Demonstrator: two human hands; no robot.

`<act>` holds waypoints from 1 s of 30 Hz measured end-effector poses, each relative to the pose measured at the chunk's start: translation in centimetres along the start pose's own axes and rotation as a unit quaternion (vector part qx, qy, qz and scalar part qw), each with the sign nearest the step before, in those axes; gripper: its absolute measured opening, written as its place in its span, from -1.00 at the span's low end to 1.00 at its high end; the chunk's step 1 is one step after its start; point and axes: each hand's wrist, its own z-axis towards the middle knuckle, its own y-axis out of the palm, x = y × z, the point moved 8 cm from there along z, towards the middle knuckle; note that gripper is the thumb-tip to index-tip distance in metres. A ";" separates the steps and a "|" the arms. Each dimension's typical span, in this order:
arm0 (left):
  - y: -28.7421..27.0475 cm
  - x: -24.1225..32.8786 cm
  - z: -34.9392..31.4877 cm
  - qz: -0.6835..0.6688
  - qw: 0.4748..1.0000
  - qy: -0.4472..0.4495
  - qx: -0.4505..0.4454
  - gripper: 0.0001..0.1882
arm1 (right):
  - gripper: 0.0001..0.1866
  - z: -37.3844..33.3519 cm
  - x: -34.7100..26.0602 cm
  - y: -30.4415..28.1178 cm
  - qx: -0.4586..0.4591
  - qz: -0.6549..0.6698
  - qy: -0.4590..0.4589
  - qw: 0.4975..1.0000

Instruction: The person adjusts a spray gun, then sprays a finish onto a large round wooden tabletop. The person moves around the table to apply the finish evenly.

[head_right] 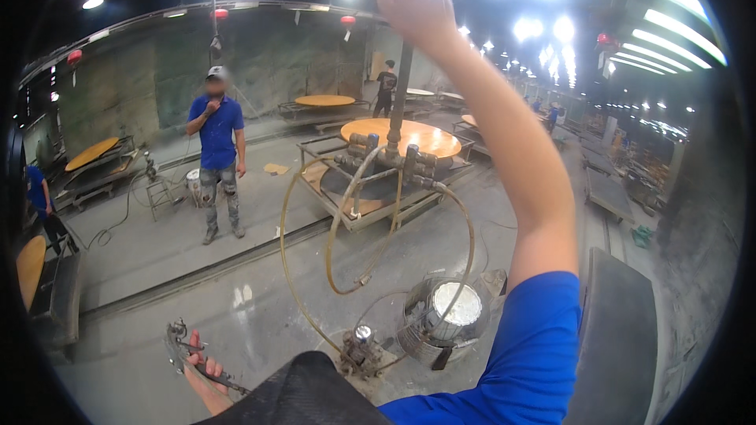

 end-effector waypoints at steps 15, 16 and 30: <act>-4.4 -8.9 18.4 0.131 0.963 -0.148 0.182 -0.36 | -0.47 23.3 9.2 10.3 0.032 -0.156 -0.018 0.987; -4.3 -9.6 19.2 0.133 0.964 -0.148 0.178 -0.36 | -0.45 24.1 9.6 10.4 0.014 -0.179 -0.003 0.984; -5.8 -14.7 23.1 0.129 0.954 -0.201 0.183 -0.46 | -0.42 26.6 13.7 11.5 -0.159 -0.309 0.069 0.935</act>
